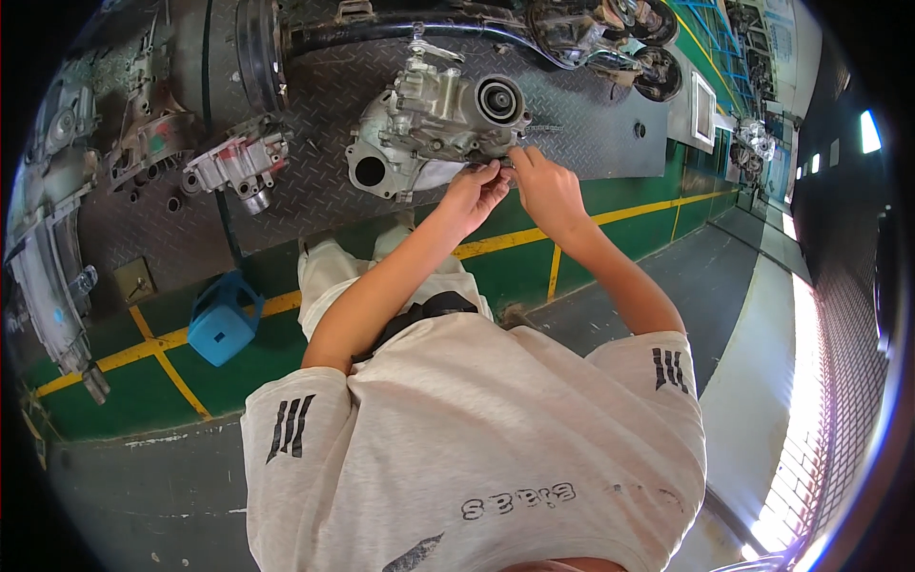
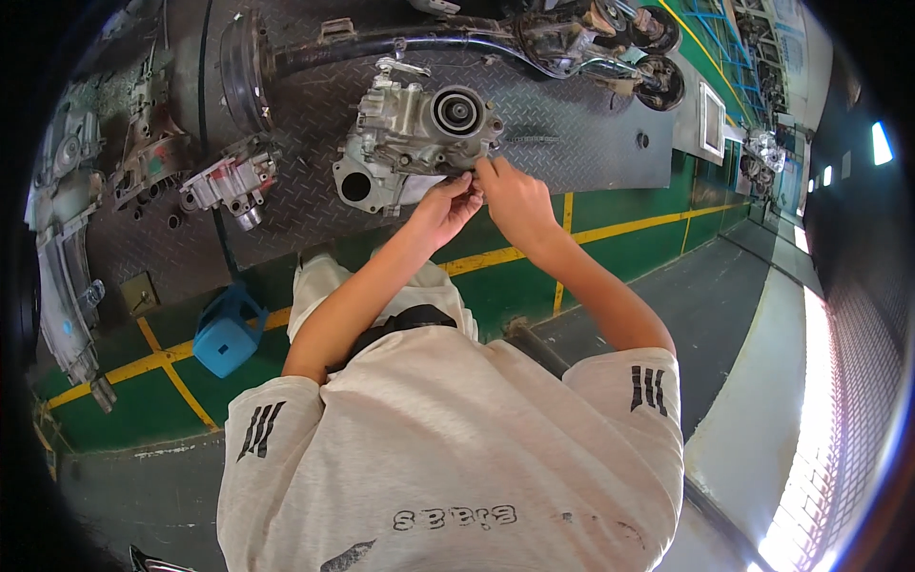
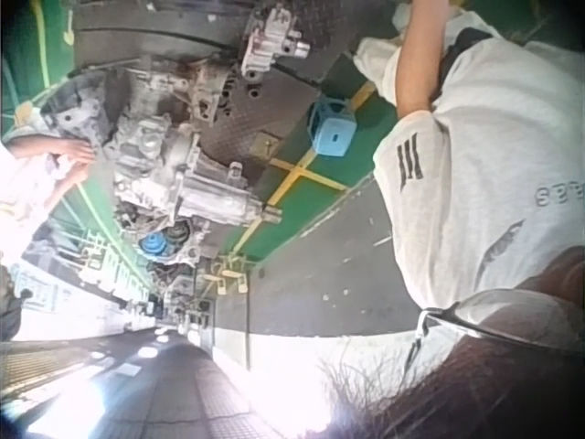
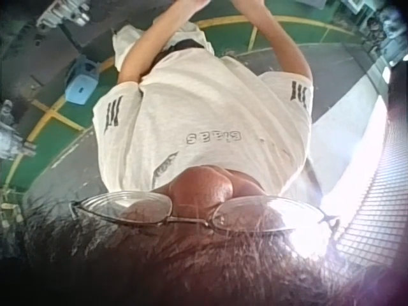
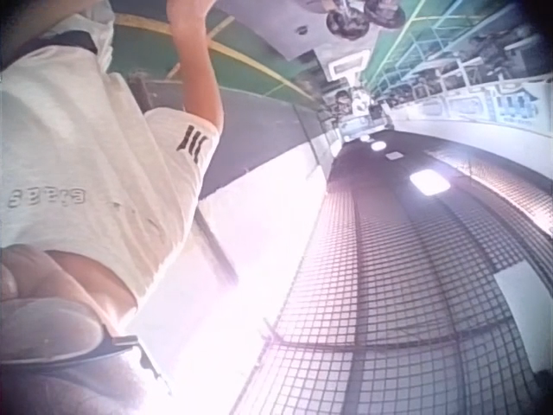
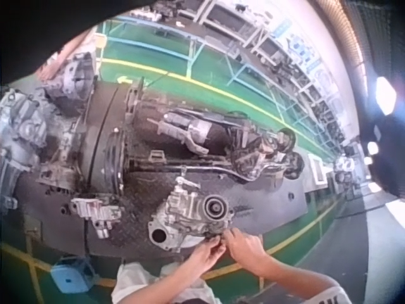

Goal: The person assembles a metal transmission housing by hand, aligning the two halves and inserting small metal pins into the casing holes.

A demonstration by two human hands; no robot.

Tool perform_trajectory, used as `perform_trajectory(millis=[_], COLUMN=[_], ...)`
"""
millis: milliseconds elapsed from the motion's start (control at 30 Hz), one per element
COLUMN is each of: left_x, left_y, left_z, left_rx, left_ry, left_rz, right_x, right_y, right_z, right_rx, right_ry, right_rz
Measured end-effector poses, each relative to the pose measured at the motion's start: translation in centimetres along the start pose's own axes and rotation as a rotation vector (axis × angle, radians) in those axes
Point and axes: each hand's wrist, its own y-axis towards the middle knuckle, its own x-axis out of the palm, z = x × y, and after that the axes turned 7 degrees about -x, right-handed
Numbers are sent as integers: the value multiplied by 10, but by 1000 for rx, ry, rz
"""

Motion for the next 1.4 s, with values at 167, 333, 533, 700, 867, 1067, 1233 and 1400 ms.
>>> perform_trajectory(millis=[167,333,533,700,867,1067,1233,1400], left_x=[0,-2,-3,-8,5,-182,-387,-389], left_y=[0,0,3,-6,-111,-354,-446,-431], left_z=[-2,0,0,7,48,32,-112,-143], left_rx=[21,-9,-28,-48,-41,620,117,53], left_ry=[-44,-50,-45,-16,435,459,144,-10], left_rz=[6,-52,-48,-8,138,1280,1435,1310], right_x=[-1,-2,-2,-4,2,-17,-4,-7], right_y=[11,12,7,12,3,5,5,7], right_z=[2,1,0,-1,3,1,12,4], right_rx=[186,142,23,152,124,-25,-76,-36], right_ry=[-113,-88,0,-71,44,81,53,12], right_rz=[-238,-262,-129,-315,-154,-92,-88,-140])
